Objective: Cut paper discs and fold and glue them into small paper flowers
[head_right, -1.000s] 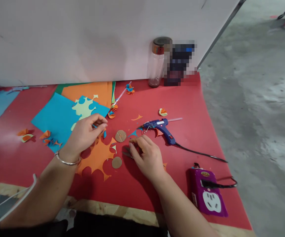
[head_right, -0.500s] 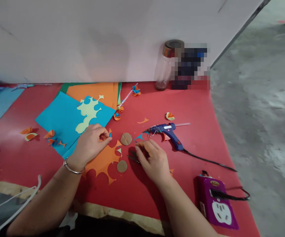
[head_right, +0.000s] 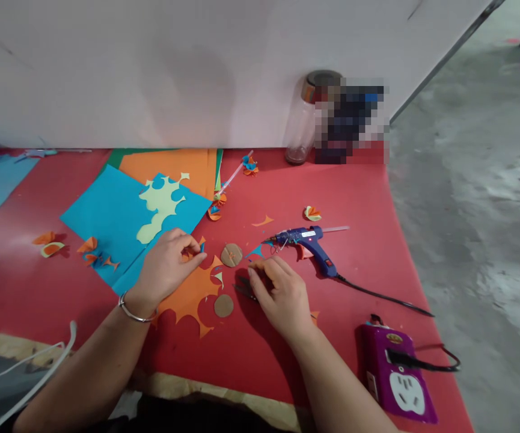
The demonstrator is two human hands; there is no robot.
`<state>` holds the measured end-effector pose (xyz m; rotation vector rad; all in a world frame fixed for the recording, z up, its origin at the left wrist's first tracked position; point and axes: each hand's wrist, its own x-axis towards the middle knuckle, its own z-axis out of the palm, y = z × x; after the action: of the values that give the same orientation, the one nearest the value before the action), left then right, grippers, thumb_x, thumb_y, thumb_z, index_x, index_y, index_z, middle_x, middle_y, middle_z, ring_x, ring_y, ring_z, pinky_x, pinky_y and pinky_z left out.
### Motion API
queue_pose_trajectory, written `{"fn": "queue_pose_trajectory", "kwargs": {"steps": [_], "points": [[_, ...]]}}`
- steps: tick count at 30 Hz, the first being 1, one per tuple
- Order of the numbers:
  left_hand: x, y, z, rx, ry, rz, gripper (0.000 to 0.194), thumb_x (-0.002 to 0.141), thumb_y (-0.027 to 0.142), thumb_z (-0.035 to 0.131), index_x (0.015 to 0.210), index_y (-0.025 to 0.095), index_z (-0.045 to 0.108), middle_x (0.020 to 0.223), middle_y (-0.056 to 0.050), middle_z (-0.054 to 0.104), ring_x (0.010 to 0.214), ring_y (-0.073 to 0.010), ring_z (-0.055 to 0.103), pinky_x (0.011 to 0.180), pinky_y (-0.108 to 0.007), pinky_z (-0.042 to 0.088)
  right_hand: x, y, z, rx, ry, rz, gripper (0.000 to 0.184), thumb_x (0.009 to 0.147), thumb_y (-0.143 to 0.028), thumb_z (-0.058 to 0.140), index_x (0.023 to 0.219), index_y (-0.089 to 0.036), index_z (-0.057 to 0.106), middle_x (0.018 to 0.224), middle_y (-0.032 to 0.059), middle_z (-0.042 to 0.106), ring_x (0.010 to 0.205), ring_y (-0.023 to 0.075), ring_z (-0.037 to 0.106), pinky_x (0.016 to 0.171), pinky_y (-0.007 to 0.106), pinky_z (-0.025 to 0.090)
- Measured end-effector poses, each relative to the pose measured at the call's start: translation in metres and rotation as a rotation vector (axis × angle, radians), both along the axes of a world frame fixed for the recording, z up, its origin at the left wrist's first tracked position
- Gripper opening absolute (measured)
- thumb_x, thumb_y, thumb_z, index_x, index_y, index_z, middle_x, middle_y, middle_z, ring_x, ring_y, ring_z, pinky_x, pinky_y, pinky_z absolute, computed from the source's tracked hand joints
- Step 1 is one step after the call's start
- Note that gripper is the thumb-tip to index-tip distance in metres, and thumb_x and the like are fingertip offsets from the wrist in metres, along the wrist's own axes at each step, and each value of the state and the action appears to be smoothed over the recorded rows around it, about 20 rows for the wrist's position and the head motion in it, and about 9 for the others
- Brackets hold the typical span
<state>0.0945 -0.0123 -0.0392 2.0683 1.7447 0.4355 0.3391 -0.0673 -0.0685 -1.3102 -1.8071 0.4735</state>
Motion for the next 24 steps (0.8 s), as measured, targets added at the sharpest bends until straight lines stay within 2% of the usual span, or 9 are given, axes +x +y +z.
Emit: {"fn": "queue_pose_trajectory", "kwargs": {"steps": [4,8,10,13,16,17,19,24], "points": [[-0.001,0.001,-0.003,0.049,-0.069,-0.009,0.023,0.092,0.019,0.07,0.071,0.023,0.06,0.081,-0.003,0.061,0.082,-0.0215,0.063,0.066,-0.03,0.049,0.0,0.0,0.0,0.017,0.005,0.006,0.018,0.104,-0.02,0.061,0.09,-0.026,0.07,0.075,0.0015,0.074,0.066,0.0187,0.072,0.063,0.028,0.057],[0.005,-0.006,-0.006,0.22,-0.404,-0.034,0.021,0.096,0.031,0.068,0.076,0.024,0.064,0.084,-0.003,0.067,0.076,-0.0178,0.063,0.066,-0.028,0.053,-0.002,-0.001,0.0,0.027,0.009,-0.017,0.018,0.104,-0.021,0.061,0.089,-0.025,0.07,0.075,0.0013,0.074,0.064,0.0174,0.07,0.062,0.027,0.058],[0.011,-0.011,-0.008,0.218,-0.598,-0.005,0.025,0.096,0.04,0.071,0.078,0.024,0.065,0.083,-0.004,0.07,0.074,-0.0177,0.065,0.065,-0.028,0.055,-0.004,-0.002,0.001,0.021,0.014,-0.02,0.018,0.105,-0.022,0.061,0.089,-0.025,0.071,0.075,0.0014,0.074,0.063,0.0174,0.07,0.063,0.027,0.058],[0.02,-0.013,-0.011,-0.028,-0.924,0.207,0.038,0.087,0.057,0.081,0.08,0.023,0.065,0.078,-0.004,0.075,0.072,-0.018,0.07,0.065,-0.028,0.056,-0.005,-0.003,0.0,0.011,0.019,-0.008,0.019,0.105,-0.023,0.059,0.09,-0.025,0.071,0.076,0.002,0.074,0.065,0.0181,0.071,0.064,0.028,0.059],[0.018,-0.008,-0.012,-0.227,-1.161,0.499,0.057,0.065,0.069,0.092,0.08,0.022,0.062,0.081,-0.004,0.078,0.074,-0.0177,0.074,0.064,-0.025,0.055,-0.006,-0.004,-0.001,-0.003,0.02,0.003,0.019,0.106,-0.023,0.059,0.091,-0.025,0.071,0.076,0.0024,0.074,0.066,0.0184,0.071,0.064,0.028,0.059],[0.014,-0.007,-0.012,-0.26,-1.188,0.554,0.061,0.059,0.07,0.094,0.08,0.022,0.061,0.082,-0.003,0.078,0.074,-0.0174,0.074,0.063,-0.025,0.055,-0.007,-0.004,-0.001,-0.009,0.014,0.009,0.019,0.106,-0.023,0.059,0.091,-0.025,0.071,0.077,0.0026,0.074,0.066,0.0186,0.071,0.064,0.028,0.059],[0.005,-0.006,-0.011,-0.318,-1.173,0.575,0.066,0.053,0.07,0.097,0.079,0.023,0.059,0.08,-0.002,0.078,0.074,-0.0179,0.075,0.064,-0.026,0.055,-0.009,-0.005,-0.002,-0.019,-0.01,0.034,0.019,0.106,-0.024,0.059,0.092,-0.025,0.072,0.077,0.0031,0.074,0.066,0.0187,0.071,0.063,0.028,0.058],[-0.018,-0.02,-0.008,-0.417,-0.963,0.42,0.069,0.061,0.081,0.088,0.077,0.024,0.052,0.084,-0.007,0.083,0.086,-0.0255,0.081,0.08,-0.035,0.061,-0.014,-0.006,-0.003,-0.01,-0.057,0.098,0.023,0.109,-0.024,0.055,0.095,-0.024,0.072,0.08,0.0043,0.074,0.067,0.0179,0.072,0.063,0.027,0.058]]}}
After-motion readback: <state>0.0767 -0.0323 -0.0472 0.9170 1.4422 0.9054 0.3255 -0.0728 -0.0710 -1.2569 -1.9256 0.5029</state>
